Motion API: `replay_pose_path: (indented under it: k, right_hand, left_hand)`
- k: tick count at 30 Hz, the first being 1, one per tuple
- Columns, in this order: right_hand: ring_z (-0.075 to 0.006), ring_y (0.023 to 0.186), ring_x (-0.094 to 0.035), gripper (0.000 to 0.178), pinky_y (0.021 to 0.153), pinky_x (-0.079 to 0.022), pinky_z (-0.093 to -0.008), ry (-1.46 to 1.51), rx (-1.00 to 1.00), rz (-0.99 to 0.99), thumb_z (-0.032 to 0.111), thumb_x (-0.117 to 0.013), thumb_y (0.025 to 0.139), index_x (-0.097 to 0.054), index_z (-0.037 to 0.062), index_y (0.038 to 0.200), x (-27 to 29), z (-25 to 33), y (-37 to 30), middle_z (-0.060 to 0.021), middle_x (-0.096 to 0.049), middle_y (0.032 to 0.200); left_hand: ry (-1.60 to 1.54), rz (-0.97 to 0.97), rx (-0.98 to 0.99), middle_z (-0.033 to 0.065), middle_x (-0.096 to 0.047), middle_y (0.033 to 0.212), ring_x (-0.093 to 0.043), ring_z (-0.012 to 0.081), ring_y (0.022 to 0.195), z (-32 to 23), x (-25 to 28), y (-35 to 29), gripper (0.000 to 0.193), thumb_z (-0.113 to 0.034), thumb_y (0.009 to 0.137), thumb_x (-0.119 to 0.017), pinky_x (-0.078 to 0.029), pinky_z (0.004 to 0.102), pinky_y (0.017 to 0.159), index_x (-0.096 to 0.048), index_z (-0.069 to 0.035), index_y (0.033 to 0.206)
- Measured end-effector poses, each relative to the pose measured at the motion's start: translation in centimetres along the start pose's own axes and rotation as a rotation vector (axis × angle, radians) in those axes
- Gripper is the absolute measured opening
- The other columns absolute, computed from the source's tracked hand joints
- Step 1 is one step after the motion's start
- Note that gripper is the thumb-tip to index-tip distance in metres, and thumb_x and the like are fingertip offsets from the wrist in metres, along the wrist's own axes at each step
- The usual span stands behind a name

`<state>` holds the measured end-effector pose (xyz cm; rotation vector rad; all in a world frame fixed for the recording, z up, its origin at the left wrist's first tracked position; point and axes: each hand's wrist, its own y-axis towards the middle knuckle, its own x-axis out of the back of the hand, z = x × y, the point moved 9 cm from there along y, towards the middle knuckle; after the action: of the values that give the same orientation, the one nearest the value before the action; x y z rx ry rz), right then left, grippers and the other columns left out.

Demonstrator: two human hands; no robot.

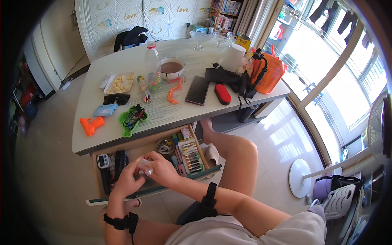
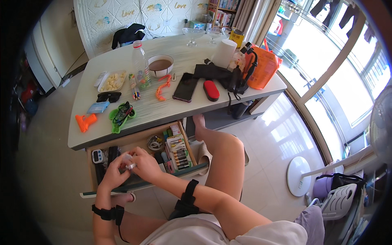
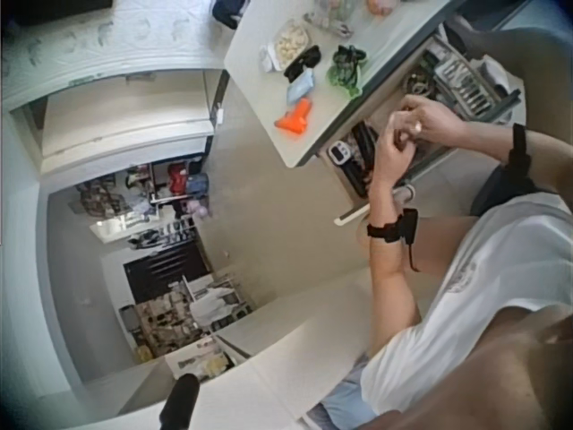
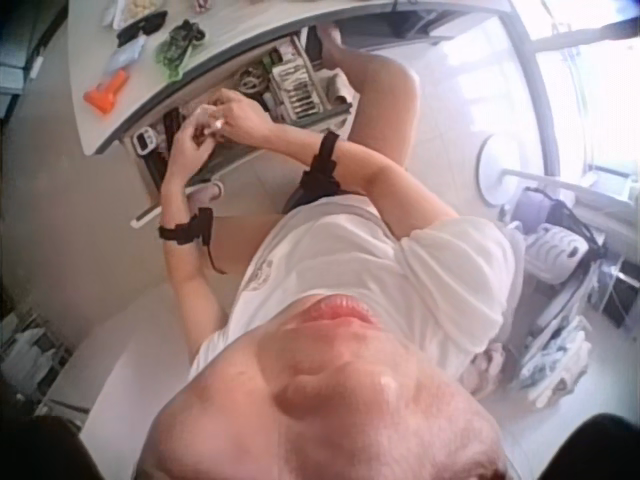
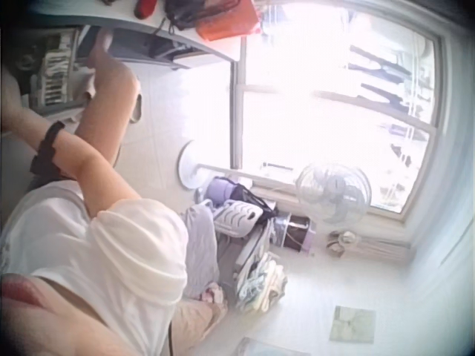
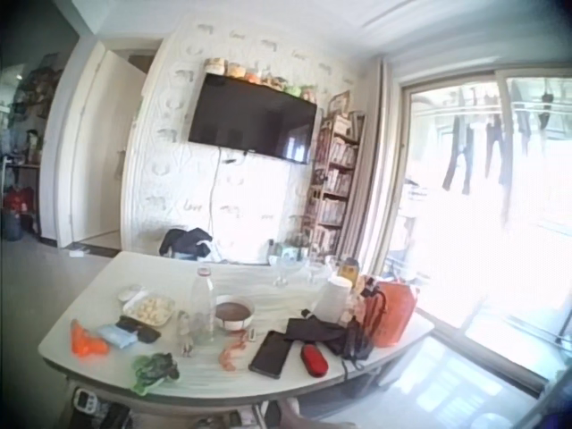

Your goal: Organize a desk drawer by sorting and placing various small items into it.

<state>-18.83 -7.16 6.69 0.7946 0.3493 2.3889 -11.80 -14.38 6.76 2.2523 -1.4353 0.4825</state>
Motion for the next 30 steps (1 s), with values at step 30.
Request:
replay_pose_path:
  k: [30]
  right_hand:
    - [-0.0159,0.059,-0.055,0.019,0.056,-0.043,-0.0286,0.432,-0.358,0.204,0.017,-0.050,0.087,-0.057,-0.0002,0.091,-2.9,-3.3,-3.6,-0.0092,-0.058,0.066]
  left_hand:
    - [-0.092,-0.132,0.090,0.0099,-0.059,0.080,-0.056,0.0171,0.075,0.5,-0.1,-3.1,0.025,-0.015,0.091,-0.042,-0.043,0.0272,0.070,-0.057,0.004,0.096]
